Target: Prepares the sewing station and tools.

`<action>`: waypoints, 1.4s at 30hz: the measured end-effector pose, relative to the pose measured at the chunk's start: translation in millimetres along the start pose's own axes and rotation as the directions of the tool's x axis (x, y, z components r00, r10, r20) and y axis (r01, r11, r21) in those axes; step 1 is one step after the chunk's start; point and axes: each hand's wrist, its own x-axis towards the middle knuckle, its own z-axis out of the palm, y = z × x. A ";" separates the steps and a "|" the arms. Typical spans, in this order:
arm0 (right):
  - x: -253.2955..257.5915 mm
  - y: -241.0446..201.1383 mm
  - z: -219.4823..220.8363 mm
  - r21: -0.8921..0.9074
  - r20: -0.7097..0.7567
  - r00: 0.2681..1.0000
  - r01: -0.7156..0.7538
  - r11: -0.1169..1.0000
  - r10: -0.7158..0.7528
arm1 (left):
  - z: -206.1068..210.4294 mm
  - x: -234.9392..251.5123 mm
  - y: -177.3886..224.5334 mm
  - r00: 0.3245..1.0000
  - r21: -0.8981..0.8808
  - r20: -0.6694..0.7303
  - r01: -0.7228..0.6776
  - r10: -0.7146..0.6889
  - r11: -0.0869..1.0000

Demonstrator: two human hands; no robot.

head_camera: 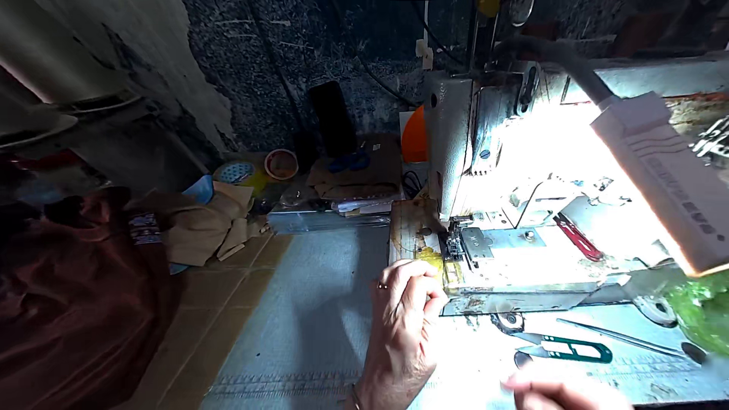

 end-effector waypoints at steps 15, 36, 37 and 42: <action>72.3 6.8 5.6 0.129 -0.140 0.933 -0.315 0.940 0.331 | 10.7 -32.7 25.5 0.997 -0.216 0.007 -0.073 0.076 0.974; -12.4 31.4 -73.2 -0.565 -0.394 0.903 -0.089 0.820 -0.174 | 30.5 -50.4 14.7 1.000 -0.298 -0.016 0.019 -0.025 0.954; -16.9 34.8 -85.6 -0.719 -0.337 0.907 -0.074 0.691 -0.254 | 34.5 -56.0 16.7 0.996 -0.331 -0.038 0.061 -0.078 0.942; -24.3 61.8 -114.1 -0.942 0.052 0.971 0.126 0.311 -0.235 | 44.9 -64.4 22.7 0.953 -0.466 -0.091 0.217 -0.290 0.858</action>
